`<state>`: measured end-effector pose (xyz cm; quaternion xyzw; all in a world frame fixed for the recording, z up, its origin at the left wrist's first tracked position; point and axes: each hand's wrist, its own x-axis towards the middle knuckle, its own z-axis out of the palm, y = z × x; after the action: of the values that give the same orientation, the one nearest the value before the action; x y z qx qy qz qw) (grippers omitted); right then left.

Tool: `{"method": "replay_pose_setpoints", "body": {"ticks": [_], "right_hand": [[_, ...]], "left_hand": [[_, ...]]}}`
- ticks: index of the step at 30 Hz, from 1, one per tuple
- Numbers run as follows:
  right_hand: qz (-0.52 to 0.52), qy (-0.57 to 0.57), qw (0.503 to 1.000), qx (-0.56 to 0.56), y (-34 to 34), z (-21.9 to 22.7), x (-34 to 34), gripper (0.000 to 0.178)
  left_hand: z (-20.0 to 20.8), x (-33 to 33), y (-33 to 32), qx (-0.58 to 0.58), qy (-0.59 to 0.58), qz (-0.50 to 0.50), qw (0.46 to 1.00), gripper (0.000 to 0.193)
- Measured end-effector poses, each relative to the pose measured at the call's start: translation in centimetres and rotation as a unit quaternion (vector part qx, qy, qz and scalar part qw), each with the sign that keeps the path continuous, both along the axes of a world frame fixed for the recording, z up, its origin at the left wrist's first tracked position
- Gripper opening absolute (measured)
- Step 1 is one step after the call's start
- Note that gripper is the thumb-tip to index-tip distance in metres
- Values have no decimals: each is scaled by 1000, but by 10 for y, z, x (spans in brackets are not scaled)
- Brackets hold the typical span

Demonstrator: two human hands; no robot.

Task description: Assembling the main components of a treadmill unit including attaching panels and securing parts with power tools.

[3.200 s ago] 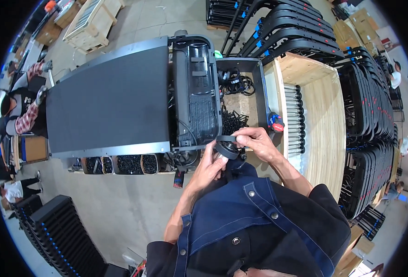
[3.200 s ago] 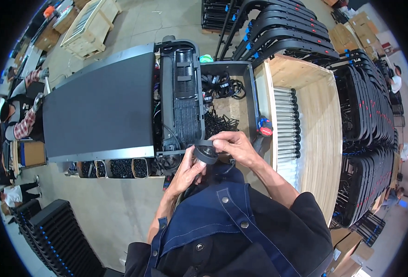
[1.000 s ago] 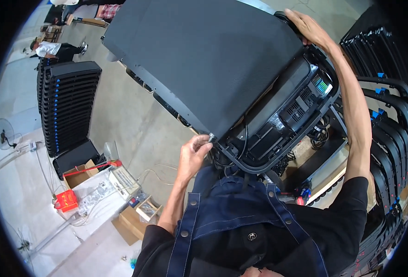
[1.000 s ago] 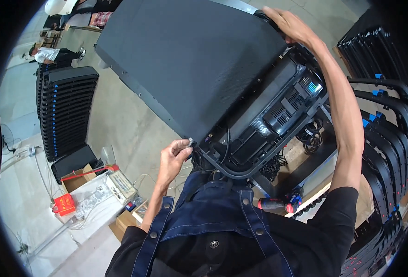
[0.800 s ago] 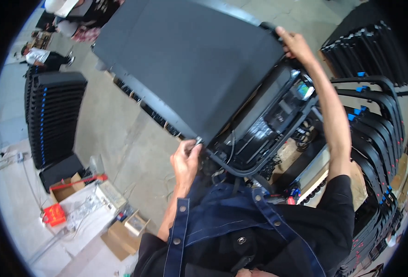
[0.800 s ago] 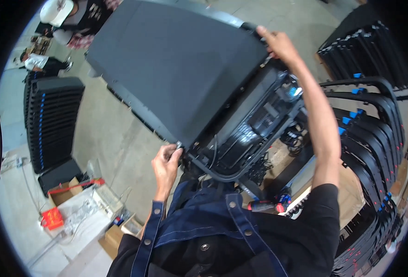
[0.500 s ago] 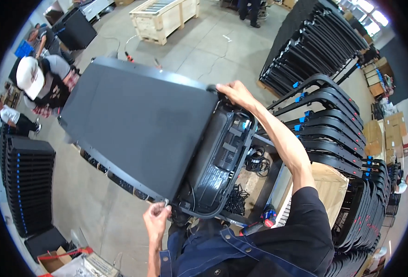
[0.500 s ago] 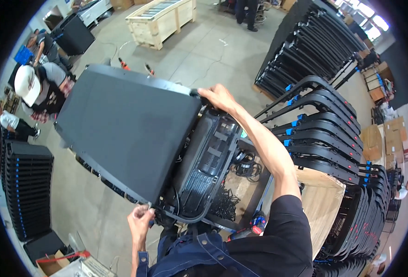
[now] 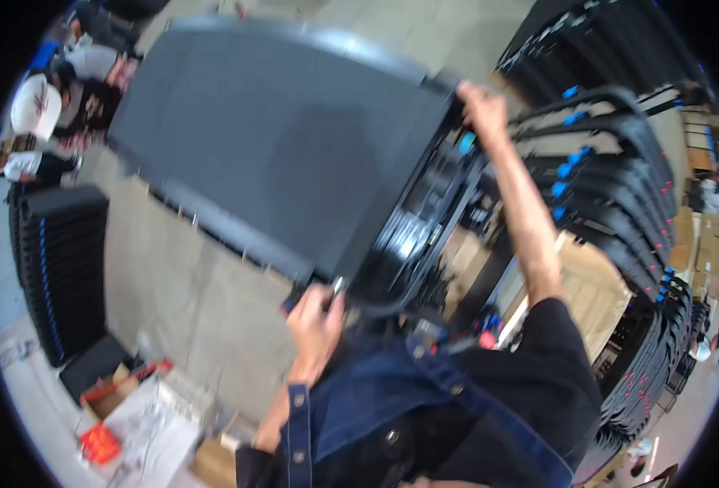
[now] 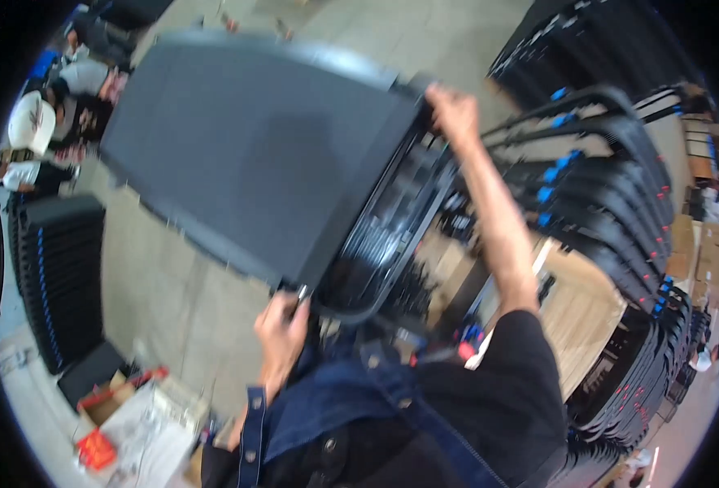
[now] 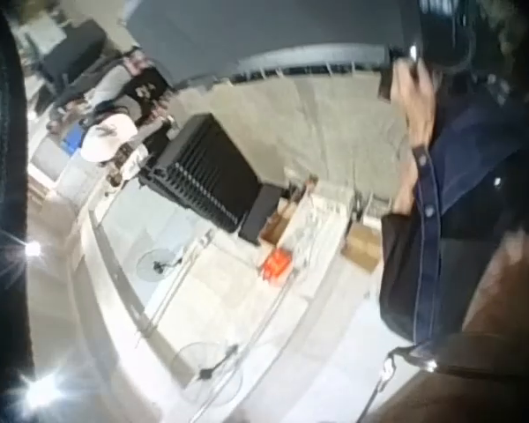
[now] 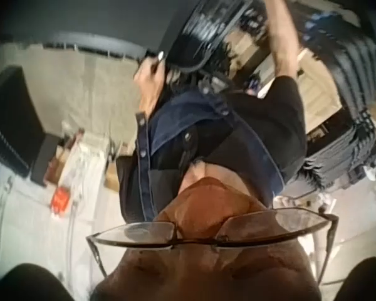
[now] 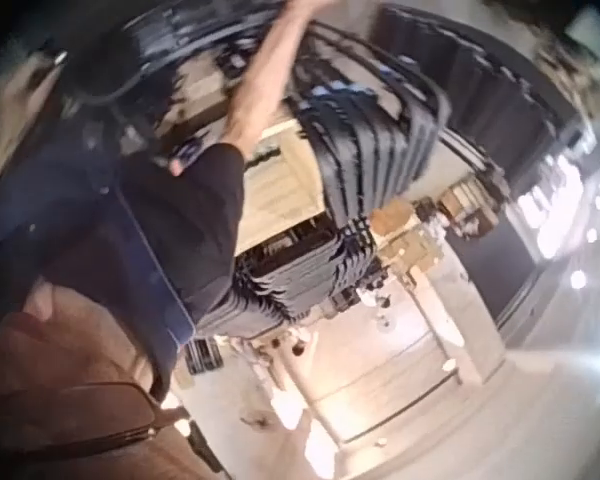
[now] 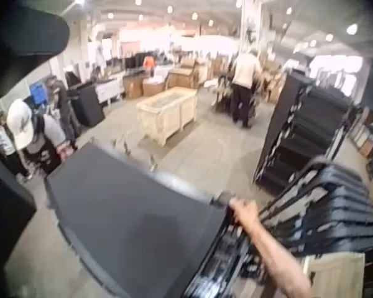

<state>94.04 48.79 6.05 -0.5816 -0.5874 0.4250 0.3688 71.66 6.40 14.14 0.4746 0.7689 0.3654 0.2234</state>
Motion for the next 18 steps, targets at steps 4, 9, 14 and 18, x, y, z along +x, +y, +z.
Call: {"method": "replay_pose_setpoints", "body": {"ticks": [4, 9, 14, 18], "right_hand": [[49, -52, 997, 21, 9, -3, 6, 51], [27, 86, 995, -41, -4, -7, 4, 41], [-121, -21, 966, 227, -65, -17, 15, 50], [-135, -22, 990, 39, -214, -63, 46, 25]], "left_hand": [[-10, -3, 12, -129, 15, -18, 991, 15], [-16, -2, 21, -205, 28, -31, 978, 27], [-28, -28, 13, -203, 151, -111, 961, 27], [-26, -24, 16, -208, 211, -136, 945, 24]]}}
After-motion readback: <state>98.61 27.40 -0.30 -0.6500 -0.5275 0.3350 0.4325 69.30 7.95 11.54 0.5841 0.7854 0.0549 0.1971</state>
